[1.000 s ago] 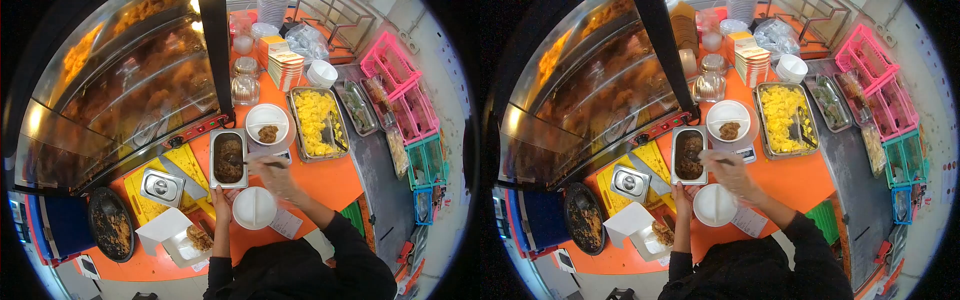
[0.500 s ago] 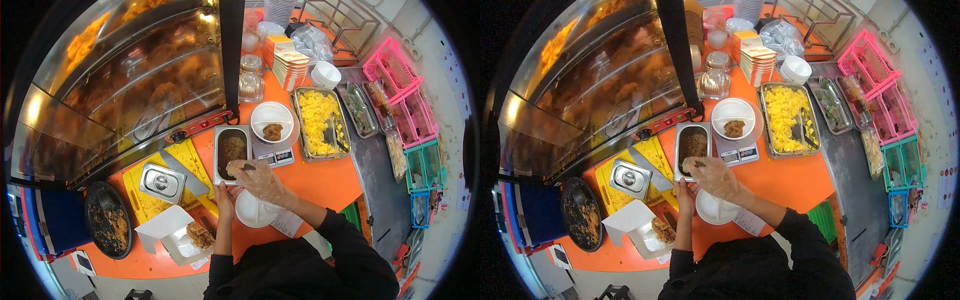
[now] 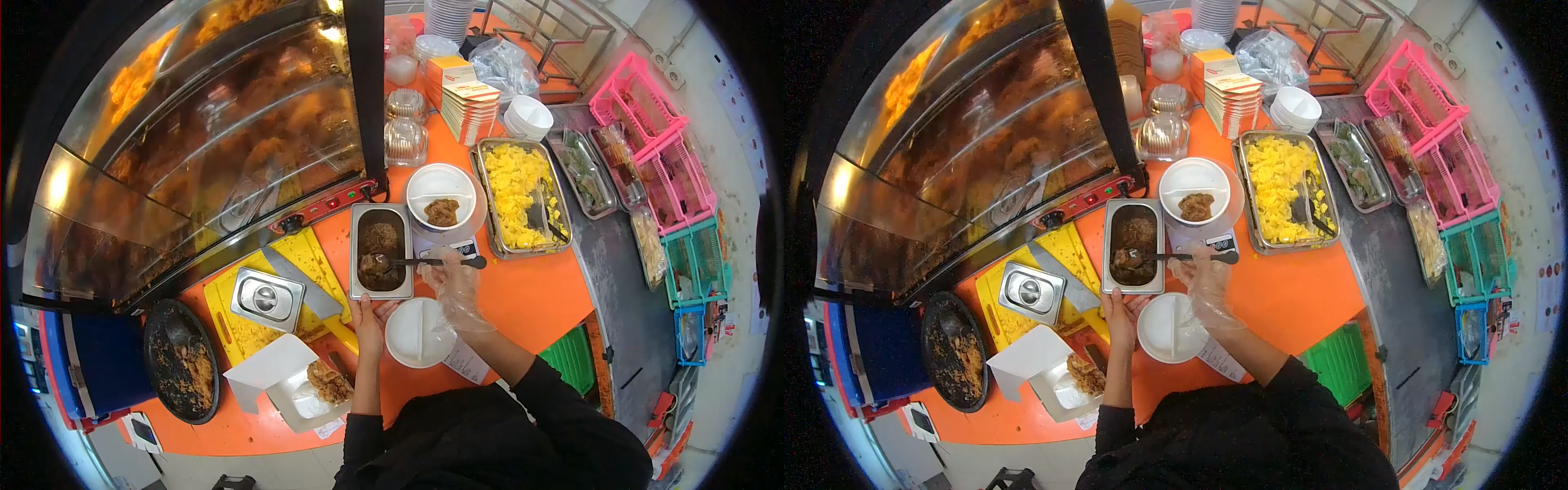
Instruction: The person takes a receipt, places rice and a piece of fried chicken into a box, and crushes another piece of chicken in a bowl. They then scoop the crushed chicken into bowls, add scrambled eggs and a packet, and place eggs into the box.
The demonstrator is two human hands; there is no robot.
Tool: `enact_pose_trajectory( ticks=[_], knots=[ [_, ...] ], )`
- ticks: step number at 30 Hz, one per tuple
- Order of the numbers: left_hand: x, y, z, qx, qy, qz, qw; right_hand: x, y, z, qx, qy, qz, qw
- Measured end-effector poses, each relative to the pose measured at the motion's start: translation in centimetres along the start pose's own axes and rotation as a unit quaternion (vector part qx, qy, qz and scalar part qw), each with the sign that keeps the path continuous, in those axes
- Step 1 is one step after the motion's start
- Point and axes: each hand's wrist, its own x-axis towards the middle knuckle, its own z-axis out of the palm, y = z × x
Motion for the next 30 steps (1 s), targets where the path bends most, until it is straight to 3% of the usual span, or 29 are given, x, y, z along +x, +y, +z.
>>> enact_pose_trajectory(
  ticks=[3, 5, 6, 8, 9, 10, 11, 15, 19, 21, 22, 23, 24, 25, 27, 29, 30],
  knots=[
    [-0.1, 0.4, 0.1, 0.019, 0.005, 0.002, 1.000, 0.1, 0.4, -0.5, 0.019, 0.020, 0.006, 1.000],
    [-0.1, 0.3, 0.0, 0.026, 0.004, 0.002, 1.000, -0.1, 1.5, -1.1, -0.072, -0.045, -0.084, 0.993],
    [-0.1, 0.4, 0.1, 0.027, 0.003, 0.001, 1.000, -0.2, 2.0, -1.2, -0.071, -0.044, -0.085, 0.993],
    [-0.2, 0.4, 0.3, 0.014, 0.008, 0.001, 1.000, -0.4, 2.6, -1.2, -0.161, -0.215, -0.203, 0.941],
    [-0.1, 0.3, 0.1, 0.014, 0.007, 0.001, 1.000, -0.8, 1.1, 0.1, -0.161, -0.214, -0.204, 0.942],
    [0.0, 0.0, -0.3, 0.020, 0.006, 0.005, 1.000, -1.1, -0.8, 1.3, -0.365, -0.320, -0.318, 0.815],
    [0.1, -0.3, -0.7, 0.025, 0.006, 0.009, 1.000, -1.4, -2.0, 2.2, -0.539, -0.400, -0.405, 0.621],
    [0.3, -0.5, -1.1, 0.051, 0.000, 0.010, 0.999, -1.4, -1.8, 2.8, -0.576, -0.400, -0.444, 0.558],
    [-0.1, -0.3, -0.2, 0.023, 0.010, 0.012, 1.000, -1.2, -0.5, 2.8, -0.604, -0.387, -0.440, 0.540],
    [-0.2, 0.0, 0.0, 0.020, 0.005, 0.014, 1.000, -1.1, -0.6, 2.8, -0.577, -0.330, -0.449, 0.597],
    [-0.2, 0.2, 0.1, 0.020, -0.007, 0.012, 1.000, -1.0, -0.6, 2.7, -0.577, -0.331, -0.449, 0.596],
    [-0.3, 0.2, 0.0, 0.021, -0.018, 0.010, 1.000, -0.9, -0.4, 2.3, -0.414, -0.295, -0.287, 0.812],
    [-0.4, 0.3, 0.0, 0.020, -0.017, 0.009, 1.000, -0.9, -0.2, 2.0, -0.209, -0.229, -0.095, 0.946],
    [-0.4, 0.3, 0.1, 0.024, -0.010, 0.007, 1.000, -0.7, -0.2, 1.5, -0.210, -0.229, -0.094, 0.946],
    [-0.3, 0.4, 0.2, 0.027, -0.004, 0.005, 1.000, -0.7, -0.5, 1.2, -0.155, -0.097, -0.092, 0.979],
    [-0.3, 0.6, 0.2, 0.044, -0.002, 0.007, 0.999, -1.2, 0.2, 0.6, -0.094, -0.071, -0.102, 0.988],
    [-0.3, 0.6, 0.4, 0.044, -0.002, 0.007, 0.999, -1.1, 0.9, 0.0, -0.066, -0.029, -0.062, 0.995]
  ],
)
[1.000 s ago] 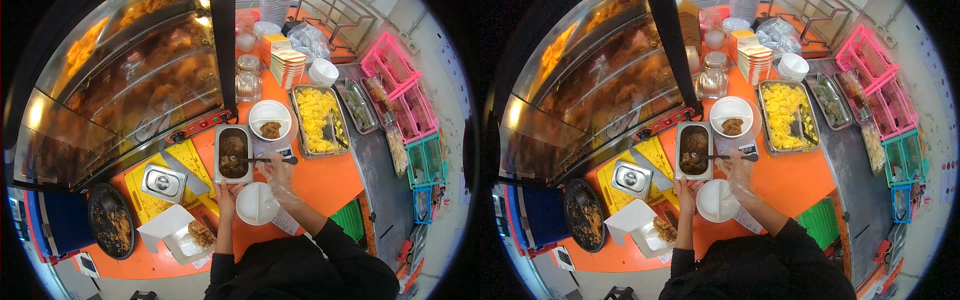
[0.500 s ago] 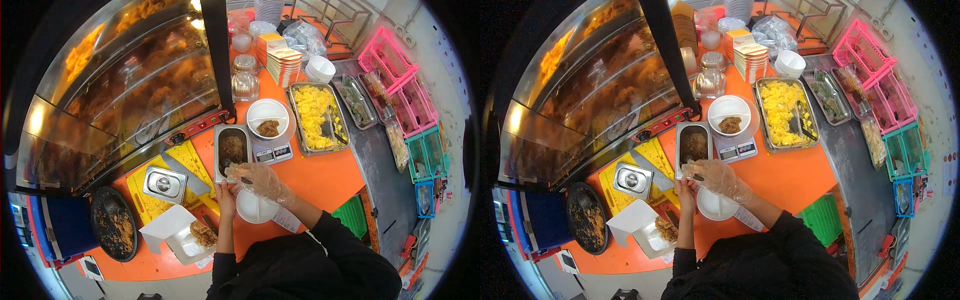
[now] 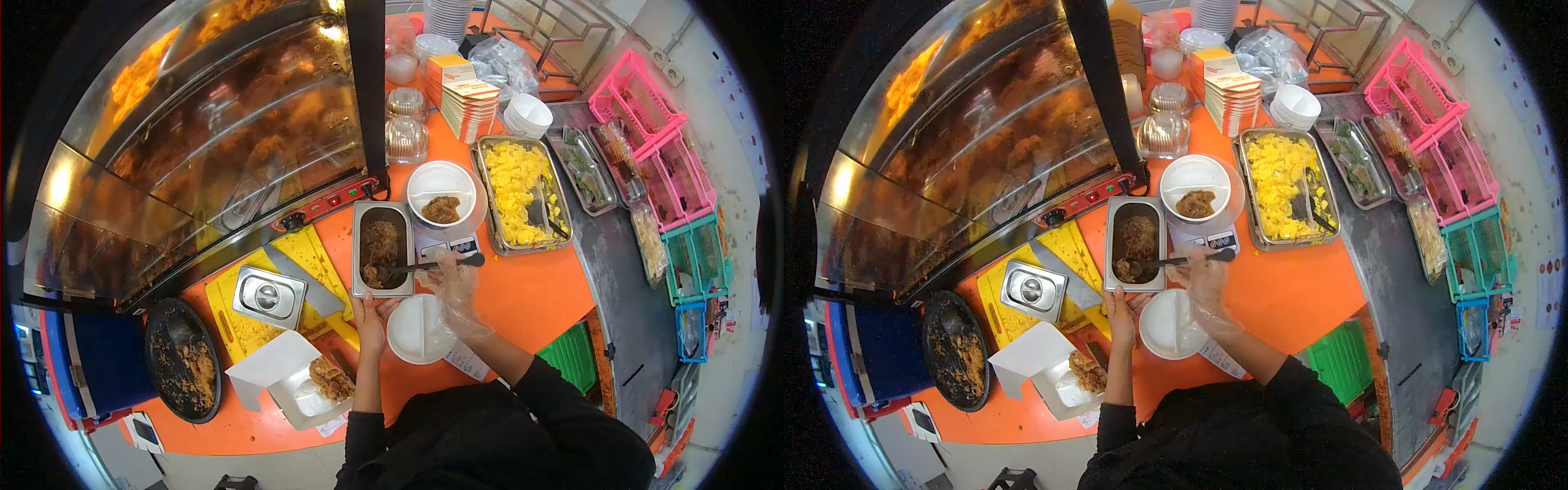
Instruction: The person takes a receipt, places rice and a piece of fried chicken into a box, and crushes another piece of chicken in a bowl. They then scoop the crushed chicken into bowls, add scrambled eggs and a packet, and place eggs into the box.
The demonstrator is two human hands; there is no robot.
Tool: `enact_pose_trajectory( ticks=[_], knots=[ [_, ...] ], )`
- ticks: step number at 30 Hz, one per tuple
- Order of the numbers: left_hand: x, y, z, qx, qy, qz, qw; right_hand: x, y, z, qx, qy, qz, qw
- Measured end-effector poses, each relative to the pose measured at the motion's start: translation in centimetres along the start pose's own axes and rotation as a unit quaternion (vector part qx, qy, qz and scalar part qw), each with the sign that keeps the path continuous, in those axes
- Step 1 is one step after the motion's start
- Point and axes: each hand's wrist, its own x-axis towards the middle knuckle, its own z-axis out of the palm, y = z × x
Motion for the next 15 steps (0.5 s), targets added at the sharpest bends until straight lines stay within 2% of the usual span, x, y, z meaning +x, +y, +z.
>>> enact_pose_trajectory(
  ticks=[1, 2, 4, 5, 6, 7, 8, 9, 11, 15],
  knots=[
    [0.0, 0.1, 0.1, -0.002, 0.004, 0.001, 1.000, 0.0, 0.7, -0.6, 0.027, 0.041, 0.042, 0.998],
    [-0.1, 0.1, 0.2, -0.003, 0.008, 0.000, 1.000, -0.4, 0.8, -0.5, 0.028, 0.043, 0.042, 0.998],
    [-0.1, 0.1, 0.2, 0.000, 0.008, 0.001, 1.000, -1.2, 1.5, 0.1, 0.013, 0.007, -0.018, 1.000],
    [-0.1, 0.1, 0.2, 0.002, 0.008, 0.003, 1.000, -1.6, 2.2, 0.4, 0.015, 0.008, -0.018, 1.000],
    [-0.1, 0.1, 0.1, 0.003, 0.007, 0.002, 1.000, -2.0, 3.0, 0.9, -0.037, -0.082, -0.122, 0.988],
    [-0.1, 0.2, 0.0, 0.011, 0.008, -0.007, 1.000, -2.1, 3.5, 1.1, -0.089, -0.170, -0.225, 0.955],
    [-0.1, 0.1, -0.2, 0.020, 0.010, -0.017, 1.000, -3.1, 0.2, 3.0, -0.198, -0.220, -0.314, 0.902],
    [0.0, -0.4, -0.7, 0.022, 0.008, -0.018, 1.000, -3.5, -0.4, 3.6, -0.198, -0.217, -0.314, 0.903],
    [0.4, -1.3, -1.1, 0.064, -0.016, 0.097, 0.993, -3.7, -0.7, 4.6, -0.439, -0.264, -0.319, 0.797],
    [0.0, -0.8, -0.9, 0.040, -0.019, 0.046, 0.998, -4.2, -0.9, 6.5, -0.495, -0.273, -0.276, 0.777]
  ],
)
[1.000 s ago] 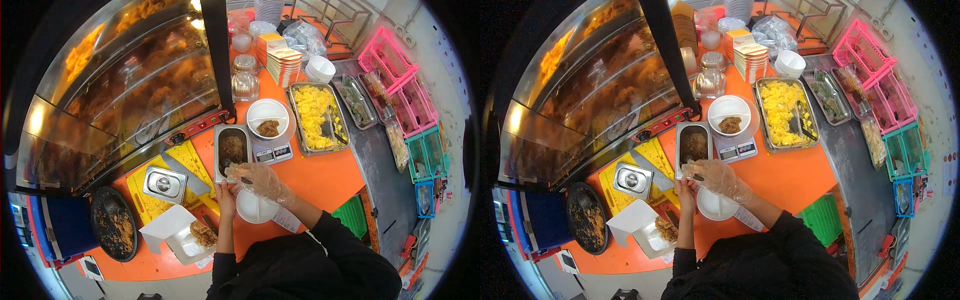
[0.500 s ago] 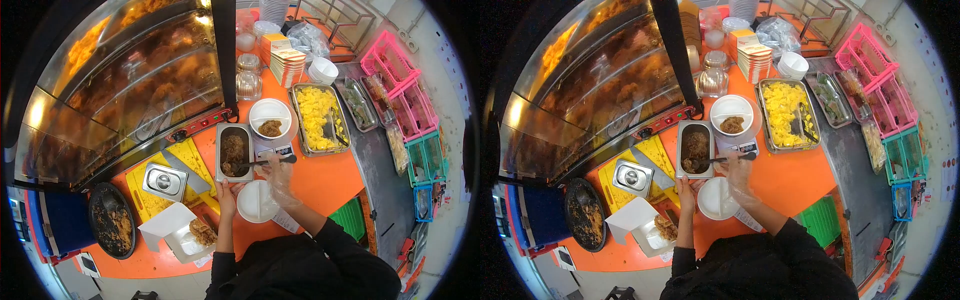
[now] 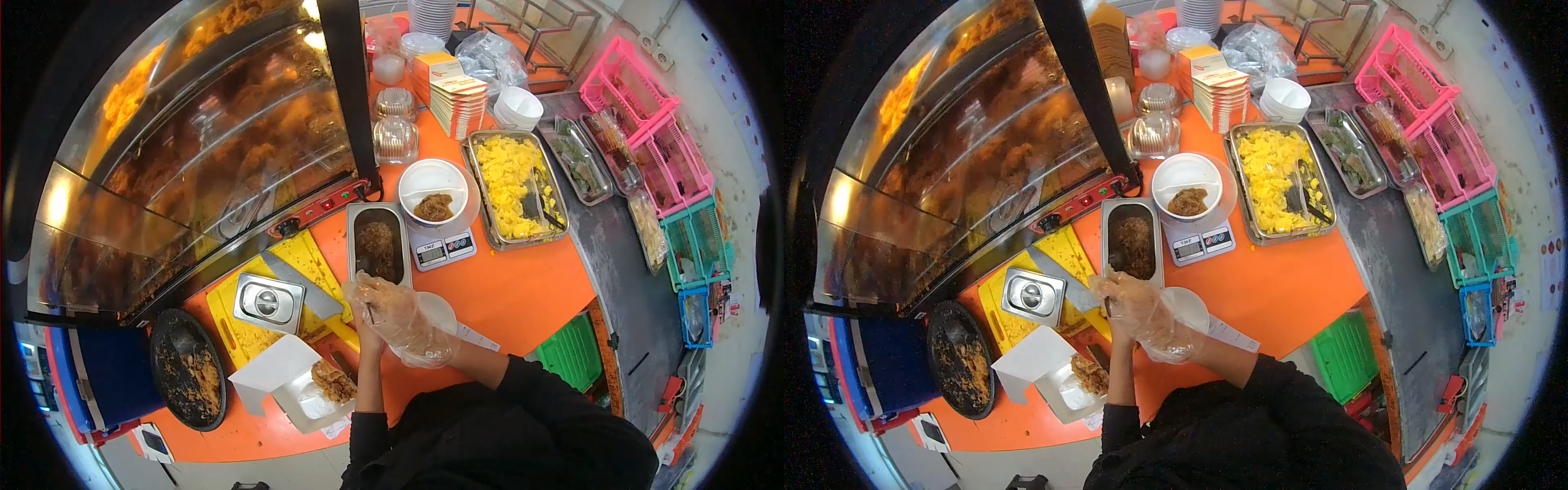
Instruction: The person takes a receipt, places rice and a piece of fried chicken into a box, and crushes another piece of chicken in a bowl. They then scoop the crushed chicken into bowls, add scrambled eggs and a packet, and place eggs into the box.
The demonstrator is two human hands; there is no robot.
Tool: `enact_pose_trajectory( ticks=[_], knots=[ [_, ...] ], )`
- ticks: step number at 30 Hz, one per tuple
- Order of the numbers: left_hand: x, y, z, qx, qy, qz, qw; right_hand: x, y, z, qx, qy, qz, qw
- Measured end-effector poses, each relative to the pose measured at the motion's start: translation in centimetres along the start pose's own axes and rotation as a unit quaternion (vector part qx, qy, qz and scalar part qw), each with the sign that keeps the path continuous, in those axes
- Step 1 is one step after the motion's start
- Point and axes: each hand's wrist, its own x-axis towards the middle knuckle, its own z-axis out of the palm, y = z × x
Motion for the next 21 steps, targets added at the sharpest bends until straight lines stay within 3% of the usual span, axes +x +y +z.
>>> enact_pose_trajectory(
  ticks=[4, 6, 8, 10, 11, 13, 17, 20, 21],
  knots=[
    [0.4, -0.5, -0.2, 0.002, 0.006, 0.015, 1.000, 0.1, 0.6, 0.6, 0.093, 0.079, -0.010, 0.992],
    [0.4, 0.1, 0.3, 0.015, 0.015, 0.036, 0.999, -0.4, 2.2, 1.1, 0.395, 0.200, 0.100, 0.891],
    [0.0, 1.4, 0.9, -0.045, 0.009, -0.050, 0.998, -0.8, 4.6, 0.2, 0.433, 0.226, 0.113, 0.865],
    [0.3, 0.7, 0.6, -0.046, 0.018, -0.048, 0.998, -1.2, 7.0, -0.5, 0.542, 0.288, 0.265, 0.744],
    [0.4, 0.5, 0.6, -0.045, 0.025, -0.046, 0.998, -1.3, 7.3, -0.5, 0.542, 0.288, 0.264, 0.744],
    [0.4, 0.3, 0.6, -0.053, 0.018, -0.043, 0.998, -1.7, 7.9, -0.4, 0.581, 0.373, 0.321, 0.649],
    [0.4, 0.4, 0.6, -0.047, 0.030, -0.045, 0.997, -1.6, 7.8, -1.0, 0.612, 0.373, 0.305, 0.627],
    [0.5, 0.2, 0.2, -0.043, 0.025, -0.044, 0.998, -1.5, 7.1, -1.7, 0.605, 0.365, 0.271, 0.654],
    [0.5, -0.1, -0.1, -0.040, 0.019, -0.046, 0.998, -1.8, 7.1, -1.8, 0.590, 0.333, 0.244, 0.694]
  ],
)
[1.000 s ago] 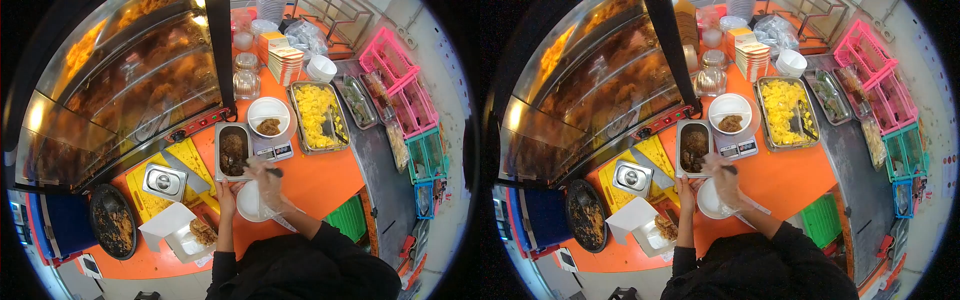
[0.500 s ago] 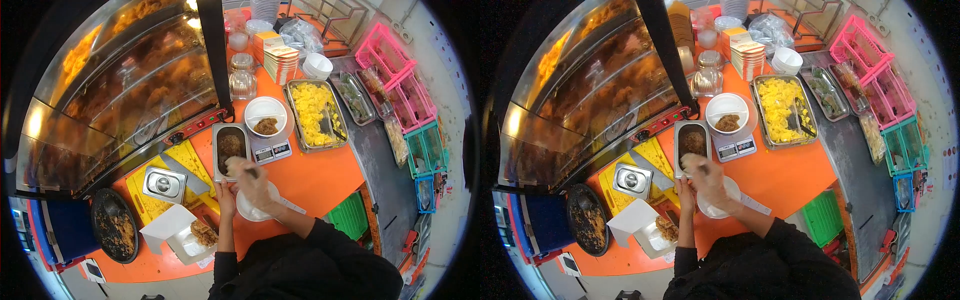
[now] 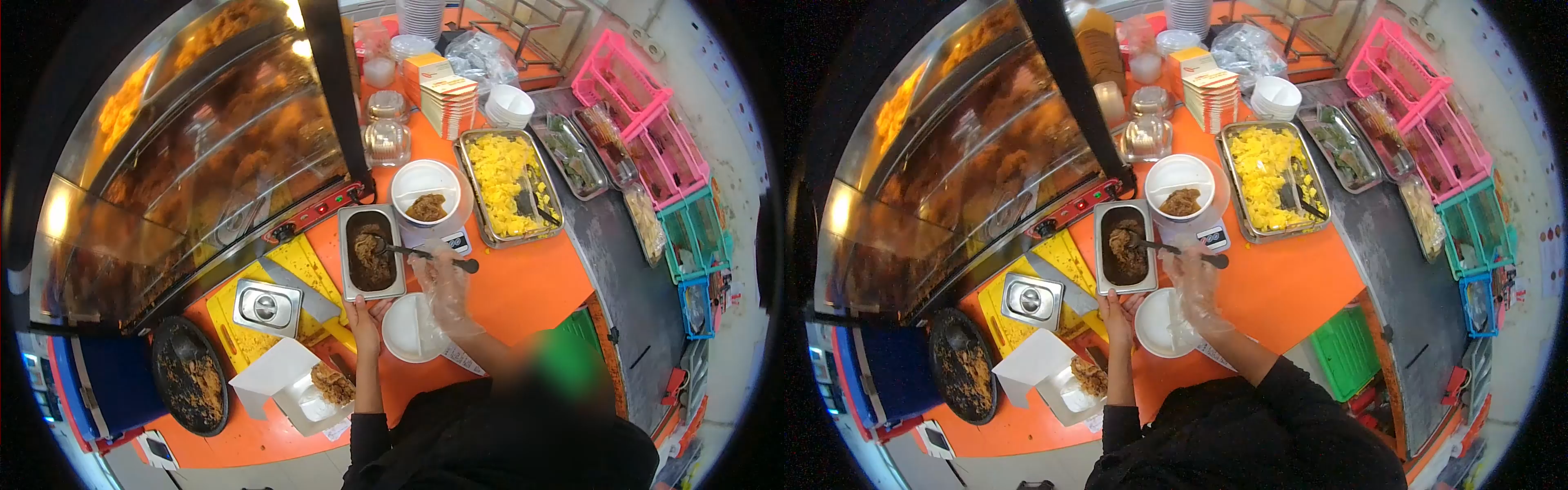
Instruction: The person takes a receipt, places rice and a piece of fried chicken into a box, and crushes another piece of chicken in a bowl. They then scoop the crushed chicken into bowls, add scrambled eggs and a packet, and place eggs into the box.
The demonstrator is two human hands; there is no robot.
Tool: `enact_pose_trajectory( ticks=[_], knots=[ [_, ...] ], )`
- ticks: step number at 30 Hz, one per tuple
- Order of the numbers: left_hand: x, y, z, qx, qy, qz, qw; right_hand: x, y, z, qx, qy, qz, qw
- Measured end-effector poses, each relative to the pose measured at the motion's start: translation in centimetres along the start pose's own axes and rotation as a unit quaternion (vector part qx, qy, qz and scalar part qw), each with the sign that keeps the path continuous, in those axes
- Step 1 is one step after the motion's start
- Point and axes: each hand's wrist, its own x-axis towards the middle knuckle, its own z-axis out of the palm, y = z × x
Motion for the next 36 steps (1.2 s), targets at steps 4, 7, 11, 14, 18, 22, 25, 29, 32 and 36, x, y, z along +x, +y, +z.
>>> enact_pose_trajectory(
  ticks=[4, 7, 11, 14, 18, 22, 25, 29, 32, 36],
  knots=[
    [0.4, -0.7, -1.0, -0.032, 0.027, -0.005, 0.999, -1.3, 0.5, 0.0, -0.058, -0.074, -0.065, 0.993],
    [0.4, -1.1, -1.9, -0.038, 0.033, -0.002, 0.999, -2.1, 1.8, -0.2, -0.039, -0.032, -0.020, 0.999],
    [0.0, -0.4, -1.5, -0.027, 0.035, 0.012, 0.999, -2.7, 2.4, -0.3, 0.037, 0.007, 0.020, 0.999],
    [-0.2, 0.0, -1.8, -0.028, 0.035, -0.005, 0.999, -2.5, 1.4, 0.4, 0.042, 0.045, 0.061, 0.996],
    [-0.1, -0.3, -2.4, -0.026, 0.043, 0.004, 0.999, -1.0, 1.5, -1.3, 0.080, 0.046, 0.151, 0.984],
    [0.0, -0.5, -2.4, -0.029, 0.042, -0.006, 0.999, -0.8, -1.7, 0.7, 0.029, 0.052, 0.107, 0.992],
    [-0.2, -0.3, -2.1, -0.023, 0.028, 0.003, 0.999, 0.0, -2.8, 1.6, 0.078, 0.108, 0.125, 0.983],
    [-0.3, -0.1, -1.8, -0.030, 0.016, 0.006, 0.999, 0.5, -4.2, 2.6, 0.135, 0.000, 0.060, 0.989],
    [0.0, -0.6, -2.1, -0.054, 0.017, -0.001, 0.998, 0.1, -6.6, 4.9, 0.146, -0.005, 0.074, 0.986],
    [-0.1, -0.4, -2.0, -0.059, 0.004, -0.005, 0.998, 0.4, -8.8, 6.0, 0.142, 0.038, 0.078, 0.986]
  ],
)
